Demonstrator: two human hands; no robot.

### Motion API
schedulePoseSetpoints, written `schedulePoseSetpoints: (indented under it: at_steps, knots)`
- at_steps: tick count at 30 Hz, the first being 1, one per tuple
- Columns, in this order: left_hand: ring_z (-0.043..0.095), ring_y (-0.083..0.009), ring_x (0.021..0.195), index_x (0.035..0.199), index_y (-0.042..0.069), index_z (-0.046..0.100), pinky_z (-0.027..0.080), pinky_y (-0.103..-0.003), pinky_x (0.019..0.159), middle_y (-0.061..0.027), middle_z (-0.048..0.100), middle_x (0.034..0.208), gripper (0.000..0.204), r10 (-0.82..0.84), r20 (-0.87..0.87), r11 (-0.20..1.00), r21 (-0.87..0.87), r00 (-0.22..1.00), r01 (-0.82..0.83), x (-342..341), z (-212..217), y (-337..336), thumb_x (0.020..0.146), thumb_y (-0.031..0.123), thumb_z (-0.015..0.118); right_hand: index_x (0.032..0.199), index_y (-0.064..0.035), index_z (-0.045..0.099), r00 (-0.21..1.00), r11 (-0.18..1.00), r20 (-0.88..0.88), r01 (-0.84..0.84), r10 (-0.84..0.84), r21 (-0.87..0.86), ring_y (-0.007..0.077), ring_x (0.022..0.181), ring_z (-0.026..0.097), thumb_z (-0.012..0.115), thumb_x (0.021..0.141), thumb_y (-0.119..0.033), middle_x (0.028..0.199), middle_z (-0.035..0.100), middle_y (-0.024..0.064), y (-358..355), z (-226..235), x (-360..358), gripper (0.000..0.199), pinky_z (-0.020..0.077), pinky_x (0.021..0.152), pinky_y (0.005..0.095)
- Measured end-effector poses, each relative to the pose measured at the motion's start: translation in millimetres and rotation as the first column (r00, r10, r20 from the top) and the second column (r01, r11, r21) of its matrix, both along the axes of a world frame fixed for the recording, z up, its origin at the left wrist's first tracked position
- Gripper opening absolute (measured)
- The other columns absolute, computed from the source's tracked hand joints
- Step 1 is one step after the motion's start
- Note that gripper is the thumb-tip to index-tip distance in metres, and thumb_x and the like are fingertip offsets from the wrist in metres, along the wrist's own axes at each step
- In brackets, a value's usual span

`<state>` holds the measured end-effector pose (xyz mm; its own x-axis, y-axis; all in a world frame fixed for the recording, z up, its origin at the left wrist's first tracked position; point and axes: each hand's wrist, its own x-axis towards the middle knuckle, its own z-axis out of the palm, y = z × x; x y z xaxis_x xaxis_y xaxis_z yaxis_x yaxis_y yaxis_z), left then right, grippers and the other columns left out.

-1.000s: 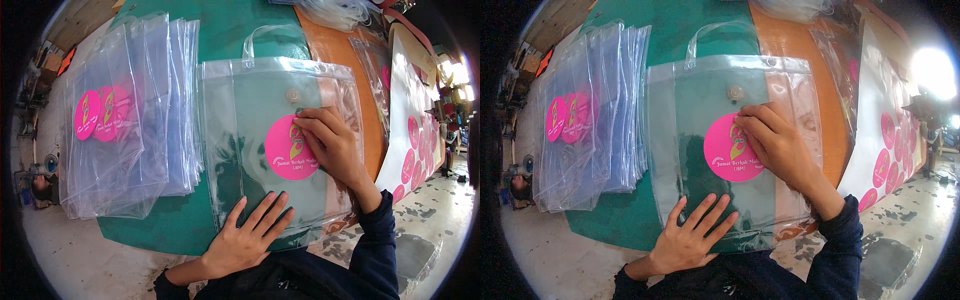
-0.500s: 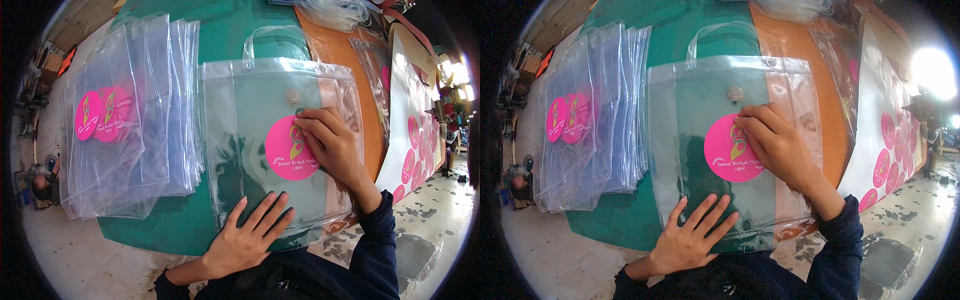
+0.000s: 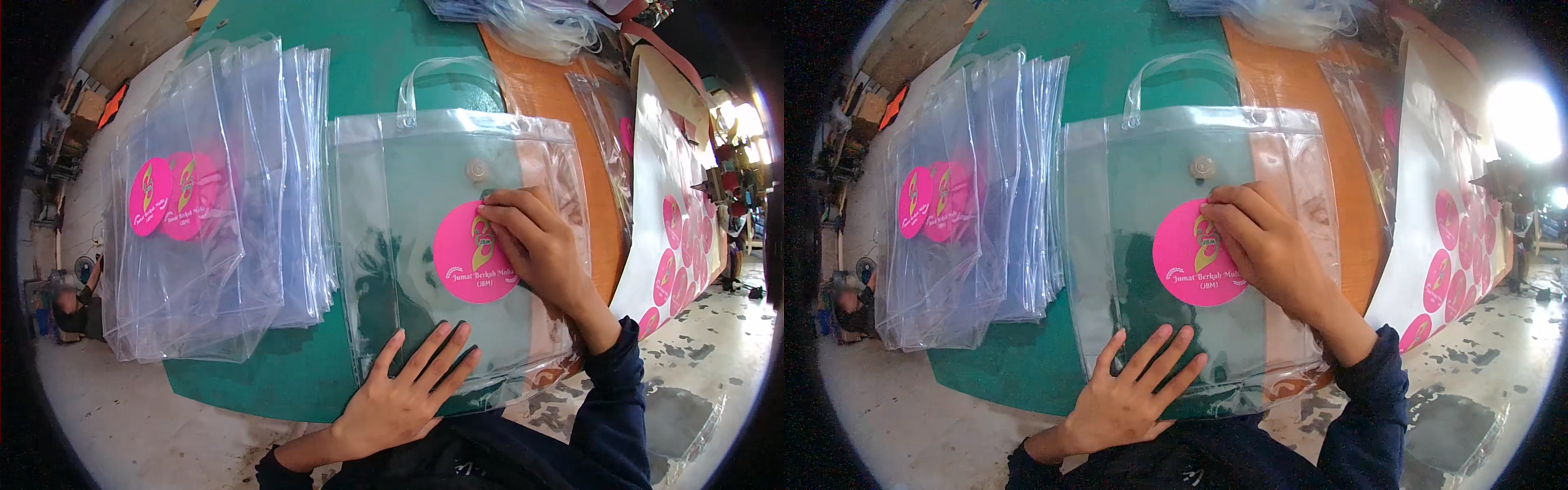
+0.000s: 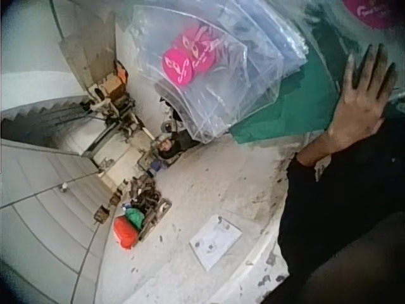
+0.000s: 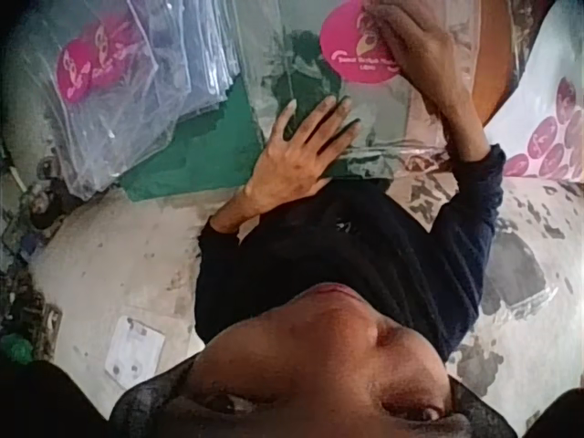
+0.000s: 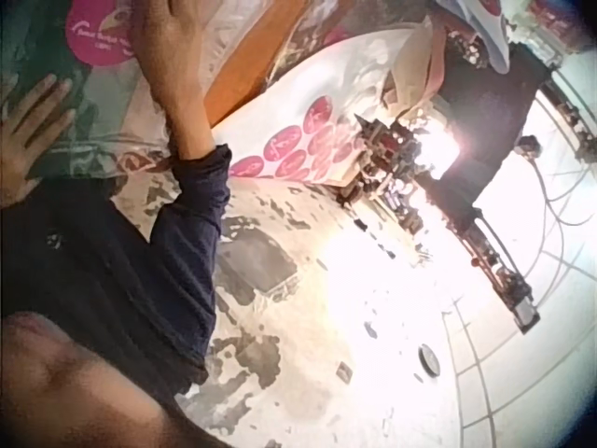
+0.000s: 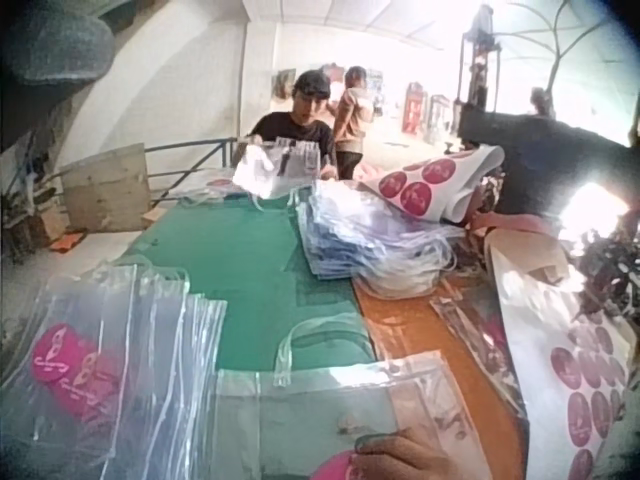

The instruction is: The person smooths a sticker onto a transparent plastic bag, sets the bag aside, peels another sticker from a backing sheet, and applies and smooths it onto another transparent plastic bag by hand.

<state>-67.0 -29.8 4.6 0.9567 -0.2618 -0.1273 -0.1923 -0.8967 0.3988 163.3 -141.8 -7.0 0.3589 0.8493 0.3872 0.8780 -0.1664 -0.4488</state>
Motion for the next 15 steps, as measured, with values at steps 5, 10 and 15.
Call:
schedulePoseSetpoints:
  at_steps: [5,10,15]
  knots:
    - [0.027,-0.0244,0.138,0.142,0.020,0.036,0.022,-0.055,0.106,-0.0114,0.026,0.151,0.096,-0.001,-0.011,1.000,-0.007,1.000,0.001,0.4,-1.3,-0.2,0.060,0.049,0.074,0.100,0.0012,0.060,1.000,1.000,-0.013,-0.001,0.001,-0.007,0.0292,0.092,0.058,0.062,0.079,0.003,0.104,0.058,0.0137,-0.3,-0.3,-0.5,0.021,0.0494,0.078,0.0360]
    - [0.027,-0.0245,0.139,0.142,0.020,0.035,0.023,-0.055,0.106,-0.0114,0.026,0.151,0.095,-0.004,-0.008,1.000,-0.005,1.000,0.004,0.9,-1.1,0.2,0.060,0.049,0.074,0.101,0.0010,0.060,1.000,1.000,-0.024,0.000,-0.001,-0.019,0.0294,0.093,0.059,0.062,0.079,0.003,0.105,0.058,0.0139,-1.4,0.7,0.0,0.022,0.0495,0.080,0.0362]
    - [0.027,-0.0246,0.138,0.142,0.020,0.036,0.022,-0.054,0.106,-0.0114,0.027,0.151,0.095,0.001,-0.004,1.000,-0.003,1.000,-0.001,0.8,-0.6,0.4,0.060,0.049,0.074,0.101,0.0009,0.060,1.000,1.000,-0.029,0.000,-0.001,-0.014,0.0293,0.093,0.059,0.061,0.080,0.003,0.105,0.058,0.0138,-0.5,-0.5,0.0,0.021,0.0497,0.079,0.0360]
